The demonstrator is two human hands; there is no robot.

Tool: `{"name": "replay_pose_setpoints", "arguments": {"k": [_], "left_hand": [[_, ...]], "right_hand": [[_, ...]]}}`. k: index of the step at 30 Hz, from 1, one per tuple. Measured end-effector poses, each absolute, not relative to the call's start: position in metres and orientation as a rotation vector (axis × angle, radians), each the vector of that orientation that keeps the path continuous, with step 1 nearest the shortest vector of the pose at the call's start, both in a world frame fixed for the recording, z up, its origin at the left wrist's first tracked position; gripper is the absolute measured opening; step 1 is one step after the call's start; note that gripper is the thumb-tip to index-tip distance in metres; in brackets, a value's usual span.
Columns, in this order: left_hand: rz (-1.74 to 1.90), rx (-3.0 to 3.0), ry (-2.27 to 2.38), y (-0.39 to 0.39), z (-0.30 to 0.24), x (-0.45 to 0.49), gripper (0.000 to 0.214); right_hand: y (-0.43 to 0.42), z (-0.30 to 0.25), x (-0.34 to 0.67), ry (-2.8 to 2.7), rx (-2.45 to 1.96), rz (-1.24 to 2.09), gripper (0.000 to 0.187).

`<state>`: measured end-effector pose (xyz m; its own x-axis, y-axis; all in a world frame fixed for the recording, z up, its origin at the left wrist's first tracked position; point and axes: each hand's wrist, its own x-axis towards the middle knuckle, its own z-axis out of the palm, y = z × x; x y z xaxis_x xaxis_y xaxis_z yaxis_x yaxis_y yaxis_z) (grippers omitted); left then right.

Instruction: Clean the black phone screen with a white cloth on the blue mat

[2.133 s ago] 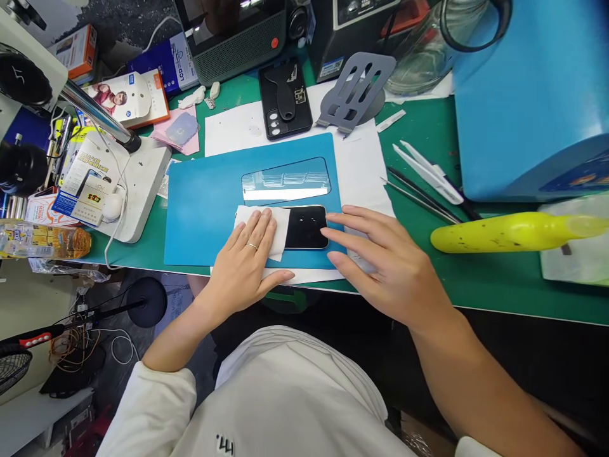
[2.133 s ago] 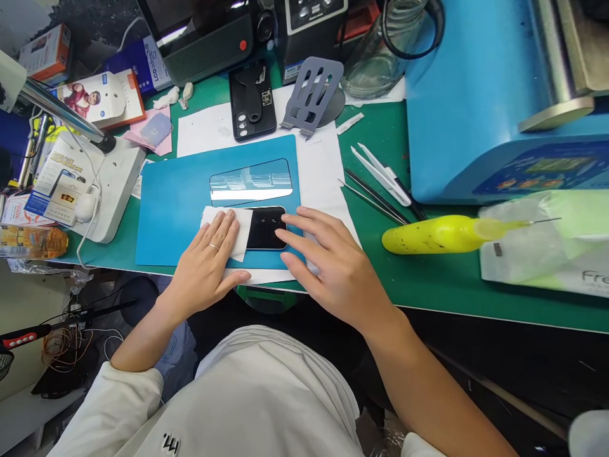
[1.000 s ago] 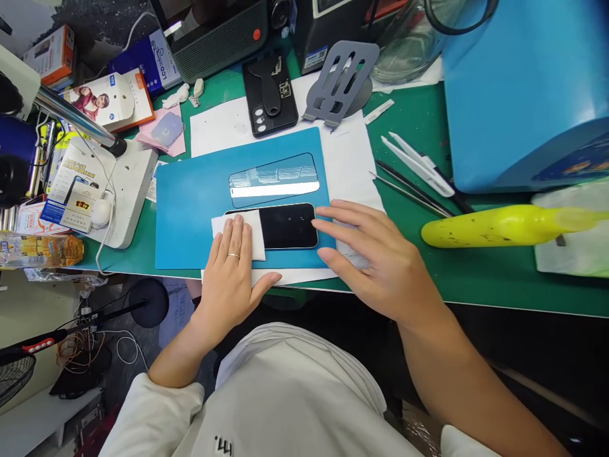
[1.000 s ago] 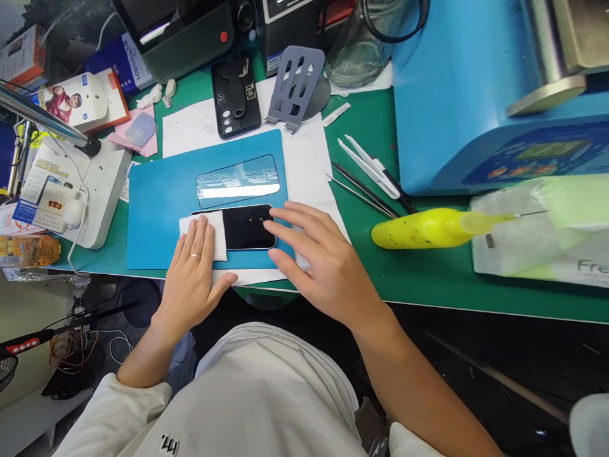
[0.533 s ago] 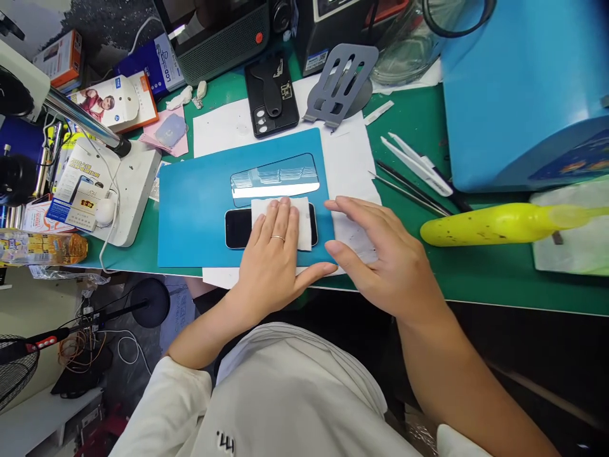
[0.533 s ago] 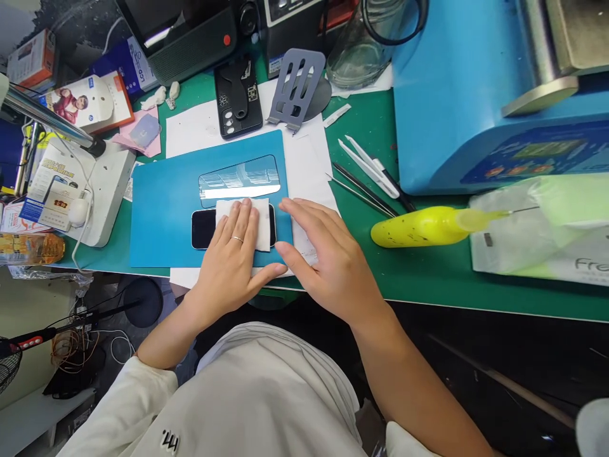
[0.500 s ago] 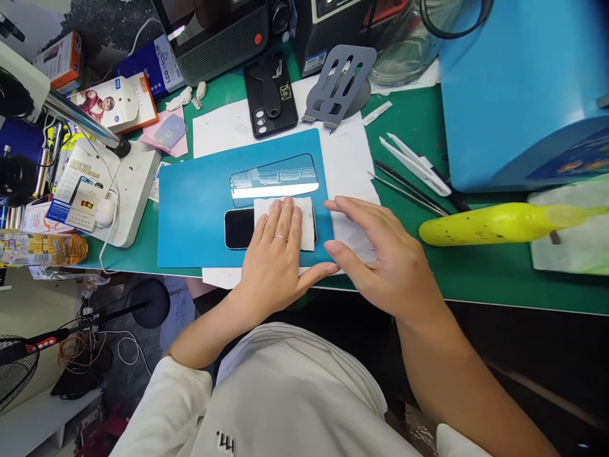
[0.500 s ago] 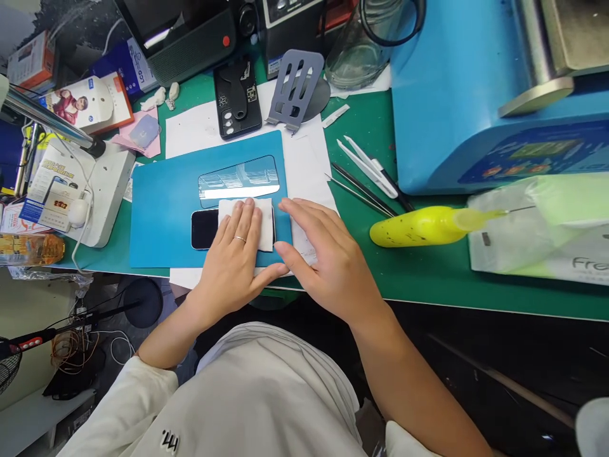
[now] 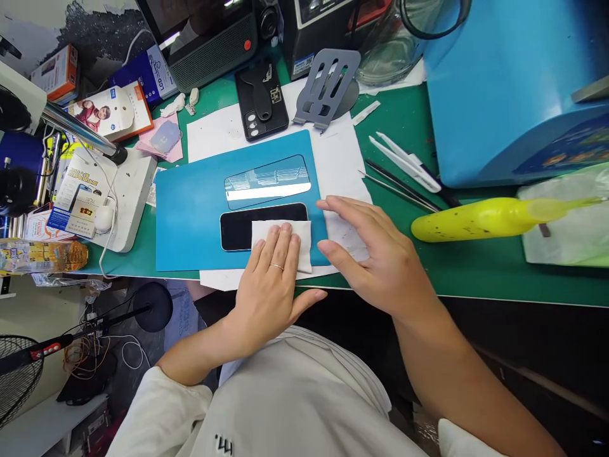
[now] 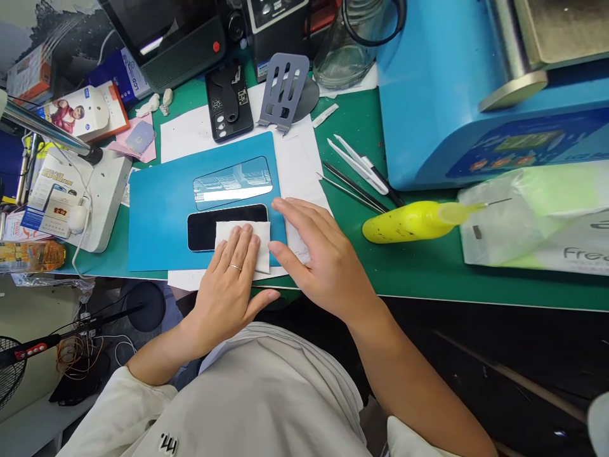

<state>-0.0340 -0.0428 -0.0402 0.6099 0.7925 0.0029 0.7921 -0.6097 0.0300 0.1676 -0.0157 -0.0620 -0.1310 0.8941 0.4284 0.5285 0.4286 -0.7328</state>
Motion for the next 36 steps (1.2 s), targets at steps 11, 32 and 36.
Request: {"name": "replay_pose_setpoints", "arguments": {"k": [11,32,36], "left_hand": [[0.046,2.735,1.458,-0.010,-0.049,0.000,0.091],[0.063,2.820,1.457,-0.024,-0.050,-0.006,0.102],[0.047,2.856,1.447,-0.047,-0.043,-0.021,0.101]], "right_hand": [[-0.017,-0.066,0.170,-1.760,-1.220,0.559,0.059],[-0.016,-0.071,0.168,-1.765,-1.305,0.563,0.050],[-0.016,-0.070,0.168,-1.800,-1.308,0.577,0.051]]}}
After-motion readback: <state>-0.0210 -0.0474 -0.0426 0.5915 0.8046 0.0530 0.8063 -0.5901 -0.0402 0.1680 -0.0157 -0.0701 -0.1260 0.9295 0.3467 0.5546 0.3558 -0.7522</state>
